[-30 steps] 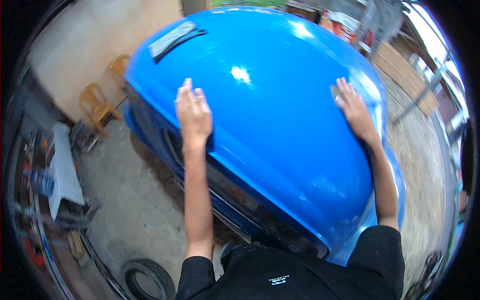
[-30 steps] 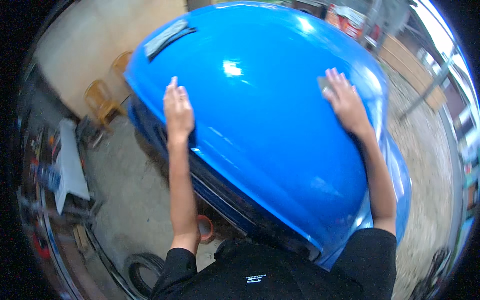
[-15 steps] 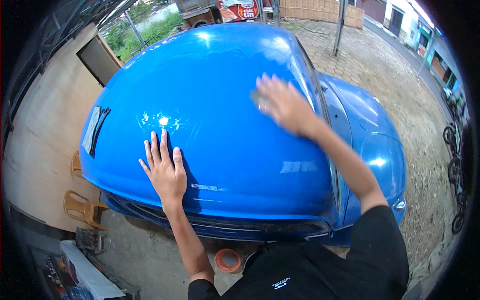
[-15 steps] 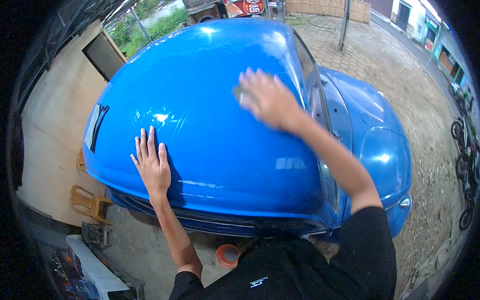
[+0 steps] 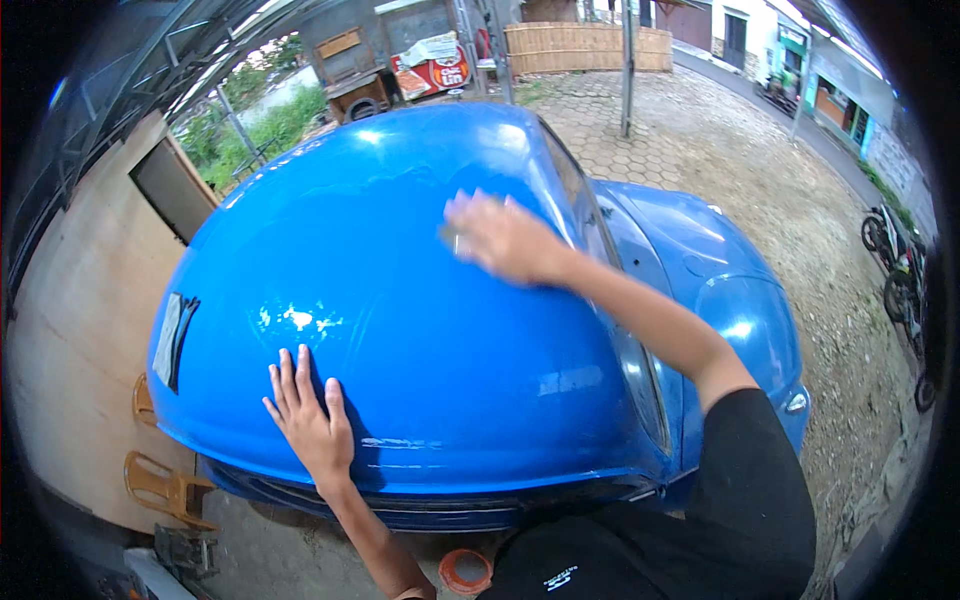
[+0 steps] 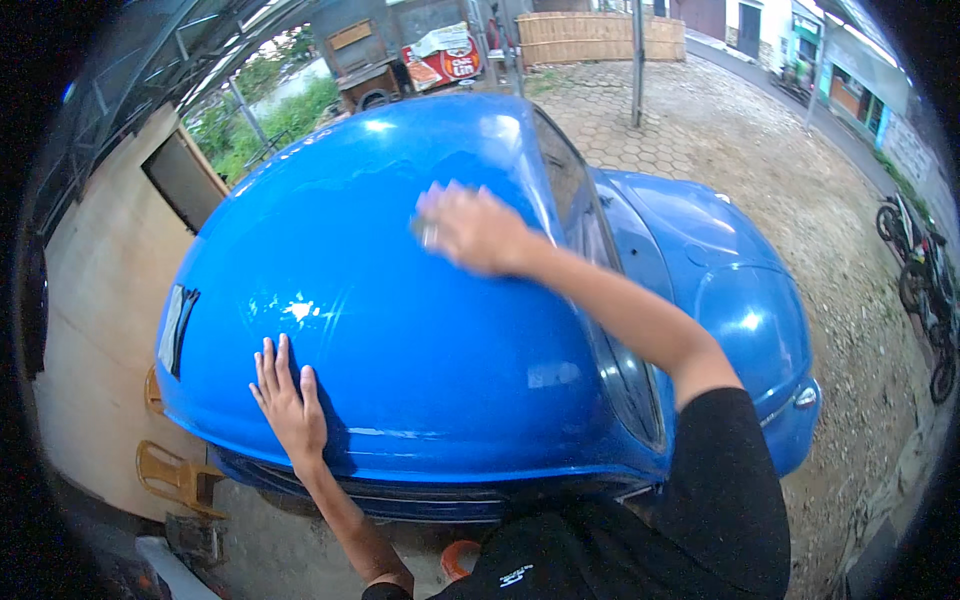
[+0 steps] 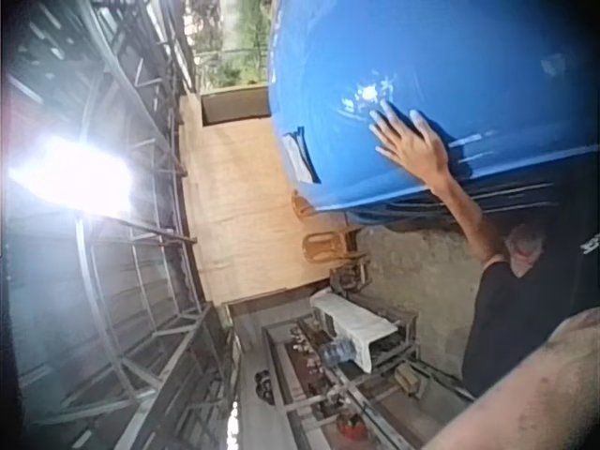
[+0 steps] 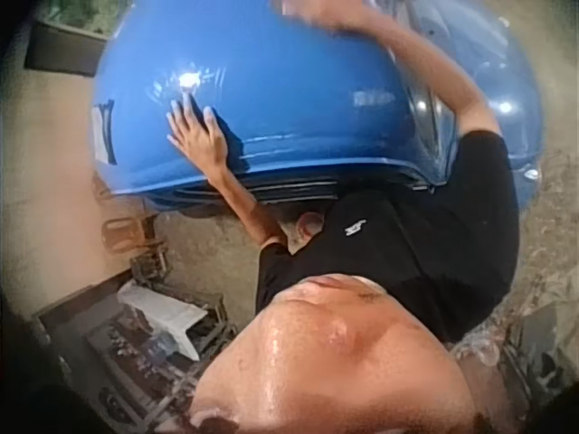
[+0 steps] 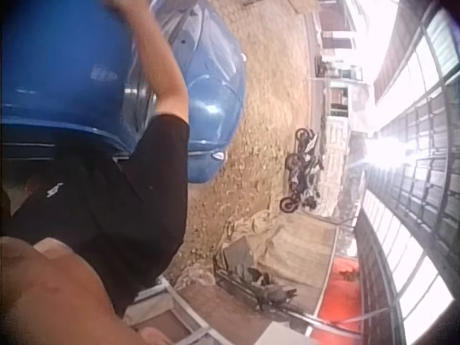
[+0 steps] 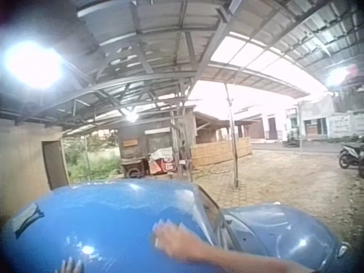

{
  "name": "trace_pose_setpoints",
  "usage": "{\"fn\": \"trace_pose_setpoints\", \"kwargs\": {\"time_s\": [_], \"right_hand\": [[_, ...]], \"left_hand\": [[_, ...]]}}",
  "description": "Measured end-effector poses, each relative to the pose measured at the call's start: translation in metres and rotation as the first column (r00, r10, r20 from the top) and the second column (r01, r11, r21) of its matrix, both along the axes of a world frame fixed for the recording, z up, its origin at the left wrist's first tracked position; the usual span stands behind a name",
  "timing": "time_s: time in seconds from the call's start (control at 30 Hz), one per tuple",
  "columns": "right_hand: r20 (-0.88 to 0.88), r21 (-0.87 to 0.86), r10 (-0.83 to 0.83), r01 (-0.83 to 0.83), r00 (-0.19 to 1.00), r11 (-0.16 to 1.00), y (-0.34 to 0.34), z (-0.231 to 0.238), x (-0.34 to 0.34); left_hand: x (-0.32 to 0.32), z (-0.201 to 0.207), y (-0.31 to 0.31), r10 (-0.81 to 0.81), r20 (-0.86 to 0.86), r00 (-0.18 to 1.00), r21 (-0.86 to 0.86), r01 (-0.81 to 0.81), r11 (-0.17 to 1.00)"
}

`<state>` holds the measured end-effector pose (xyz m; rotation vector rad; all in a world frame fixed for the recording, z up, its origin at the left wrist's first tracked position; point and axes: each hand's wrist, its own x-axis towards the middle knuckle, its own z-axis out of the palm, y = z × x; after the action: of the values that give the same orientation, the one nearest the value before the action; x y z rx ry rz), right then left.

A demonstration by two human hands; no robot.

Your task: The person sands the roof, window frames, and exterior body panels of a car with sandpaper, dipping the sandpaper into a bucket of water by hand.

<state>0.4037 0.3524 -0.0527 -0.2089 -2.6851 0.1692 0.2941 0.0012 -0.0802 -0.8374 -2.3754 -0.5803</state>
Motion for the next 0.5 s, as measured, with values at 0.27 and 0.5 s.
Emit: {"fn": "trace_pose_setpoints", "kwargs": {"time_s": [0.27,0.5], "right_hand": [[-0.003,0.044,0.011,-0.011,1.000,0.999,-0.054,-0.005,-0.013],[-0.040,0.103,0.226,-0.221,0.973,0.970,-0.079,-0.012,0.044]], "left_hand": [[-0.007,-0.005,-0.002,0.020,0.023,1.000,-0.009,-0.020,1.000],[-0.002,0.001,-0.001,0.014,0.013,1.000,-0.007,-0.014,1.000]]}}
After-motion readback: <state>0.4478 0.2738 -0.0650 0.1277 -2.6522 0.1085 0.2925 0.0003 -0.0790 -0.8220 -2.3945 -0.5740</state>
